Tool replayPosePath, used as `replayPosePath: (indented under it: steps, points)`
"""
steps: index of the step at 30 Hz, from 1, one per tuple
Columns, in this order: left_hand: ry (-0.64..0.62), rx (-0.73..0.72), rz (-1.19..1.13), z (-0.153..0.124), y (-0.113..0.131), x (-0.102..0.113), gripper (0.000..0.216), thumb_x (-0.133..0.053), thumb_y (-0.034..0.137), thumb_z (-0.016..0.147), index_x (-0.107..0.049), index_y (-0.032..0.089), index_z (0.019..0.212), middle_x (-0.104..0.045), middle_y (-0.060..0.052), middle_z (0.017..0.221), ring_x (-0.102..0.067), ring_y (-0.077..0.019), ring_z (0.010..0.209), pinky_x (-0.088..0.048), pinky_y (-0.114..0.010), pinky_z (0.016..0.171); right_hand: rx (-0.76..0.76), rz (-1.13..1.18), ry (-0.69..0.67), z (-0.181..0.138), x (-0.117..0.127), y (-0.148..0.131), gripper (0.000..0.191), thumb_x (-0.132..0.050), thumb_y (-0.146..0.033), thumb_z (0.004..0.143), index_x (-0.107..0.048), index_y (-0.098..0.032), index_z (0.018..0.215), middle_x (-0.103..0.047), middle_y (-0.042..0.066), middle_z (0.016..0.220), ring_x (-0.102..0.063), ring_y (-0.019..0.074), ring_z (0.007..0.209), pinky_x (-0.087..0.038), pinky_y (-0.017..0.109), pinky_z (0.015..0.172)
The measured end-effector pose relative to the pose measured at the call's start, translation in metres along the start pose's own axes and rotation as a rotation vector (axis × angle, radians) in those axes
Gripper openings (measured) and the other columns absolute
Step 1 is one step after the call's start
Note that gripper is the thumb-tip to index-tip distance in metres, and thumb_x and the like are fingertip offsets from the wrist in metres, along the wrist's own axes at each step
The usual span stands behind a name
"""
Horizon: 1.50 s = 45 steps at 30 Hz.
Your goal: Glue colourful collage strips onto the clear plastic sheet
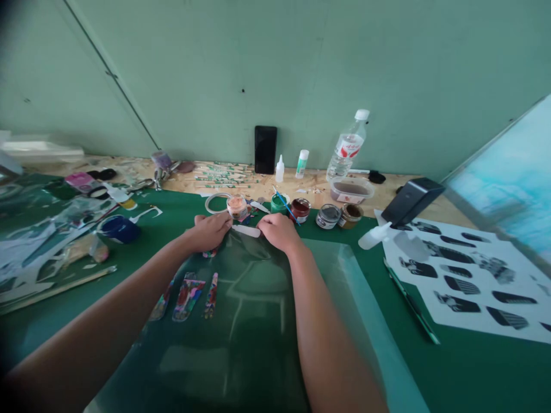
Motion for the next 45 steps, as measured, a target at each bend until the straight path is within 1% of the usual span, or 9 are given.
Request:
replayPosePath:
  steps: [5,10,20,25,29,33,37,42,45]
  points:
    - [0.002,0.004,-0.002,0.001,0.001,-0.002,0.032,-0.025,0.03,0.102,-0.055,0.02,0.101,-0.066,-0.012,0.118,-0.059,-0.0286,0.117,-0.036,-0.047,0.095,0.025,0.058,-0.064,-0.002,0.003,0.001,0.024,-0.052,-0.019,0.08,-0.074,-0.018,0.071,-0.076,0.004,0.079,-0.066,0.0185,0.079,-0.043,0.029,0.076]
    - [0.03,0.063,-0.032,-0.001,0.0,0.0,0.034,-0.024,0.034,0.103,-0.055,0.021,0.101,-0.067,-0.01,0.117,-0.061,-0.0291,0.112,-0.035,-0.049,0.094,0.008,0.056,-0.029,-0.001,0.006,0.005,0.025,-0.054,-0.024,0.083,-0.075,-0.018,0.07,-0.076,0.004,0.077,-0.065,0.0185,0.076,-0.042,0.03,0.072]
    - [0.066,0.08,-0.089,-0.006,-0.002,0.011,0.031,-0.025,0.034,0.102,-0.053,0.022,0.096,-0.068,-0.01,0.109,-0.061,-0.0278,0.109,-0.037,-0.046,0.094,0.002,0.073,0.012,0.003,0.004,0.012,0.027,-0.052,-0.025,0.087,-0.077,-0.018,0.079,-0.078,0.005,0.079,-0.069,0.0186,0.079,-0.047,0.029,0.078]
    - [0.157,0.093,-0.104,-0.028,-0.007,0.03,0.028,-0.023,0.033,0.101,-0.049,0.022,0.096,-0.064,-0.01,0.11,-0.056,-0.0283,0.112,-0.035,-0.048,0.098,0.014,0.021,0.062,0.003,0.008,0.01,0.024,-0.053,-0.021,0.087,-0.075,-0.019,0.08,-0.078,0.004,0.08,-0.069,0.0186,0.081,-0.047,0.029,0.078]
    - [0.206,0.106,-0.143,-0.062,-0.012,0.043,0.027,-0.023,0.035,0.099,-0.045,0.023,0.091,-0.062,-0.006,0.098,-0.058,-0.0249,0.098,-0.036,-0.045,0.096,0.071,-0.025,0.146,0.001,0.01,0.0,0.019,-0.055,-0.019,0.083,-0.074,-0.018,0.08,-0.077,0.005,0.085,-0.068,0.0196,0.082,-0.045,0.03,0.079]
    - [0.249,0.169,-0.286,-0.099,-0.021,0.041,0.027,-0.027,0.041,0.099,-0.043,0.024,0.086,-0.055,-0.001,0.082,-0.052,-0.0204,0.079,-0.039,-0.036,0.081,0.156,-0.03,0.199,-0.003,0.002,-0.015,0.021,-0.055,-0.024,0.085,-0.075,-0.017,0.085,-0.076,0.006,0.083,-0.065,0.0201,0.076,-0.044,0.03,0.072]
    - [0.3,0.21,-0.483,-0.126,-0.022,0.036,0.029,-0.033,0.045,0.099,-0.044,0.024,0.083,-0.049,0.003,0.076,-0.045,-0.0169,0.071,-0.037,-0.03,0.07,0.239,0.043,0.136,-0.006,-0.017,-0.025,0.025,-0.054,-0.031,0.087,-0.075,-0.017,0.087,-0.072,0.005,0.076,-0.06,0.0182,0.065,-0.041,0.029,0.063]
    - [0.363,0.3,-0.79,-0.141,-0.016,0.035,0.033,-0.043,0.05,0.094,-0.049,0.023,0.077,-0.043,0.003,0.07,-0.04,-0.0146,0.066,-0.035,-0.027,0.061,0.25,0.073,-0.005,-0.004,-0.039,-0.024,0.019,-0.059,-0.031,0.082,-0.072,-0.017,0.083,-0.07,0.003,0.074,-0.058,0.0157,0.065,-0.042,0.027,0.063]
    - [0.382,0.417,-1.028,-0.145,-0.016,0.027,0.034,-0.052,0.054,0.087,-0.055,0.022,0.078,-0.045,0.003,0.068,-0.041,-0.0135,0.063,-0.032,-0.025,0.055,0.252,0.078,-0.014,-0.003,-0.042,-0.022,0.017,-0.06,-0.03,0.081,-0.071,-0.017,0.084,-0.069,0.002,0.074,-0.059,0.0152,0.066,-0.042,0.027,0.064]
Point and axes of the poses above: each hand's wrist, its own z-axis towards the middle knuckle, its own x-axis out of the back of the hand, y = z × x, the point moved 8 cm from there along z, towards the middle knuckle
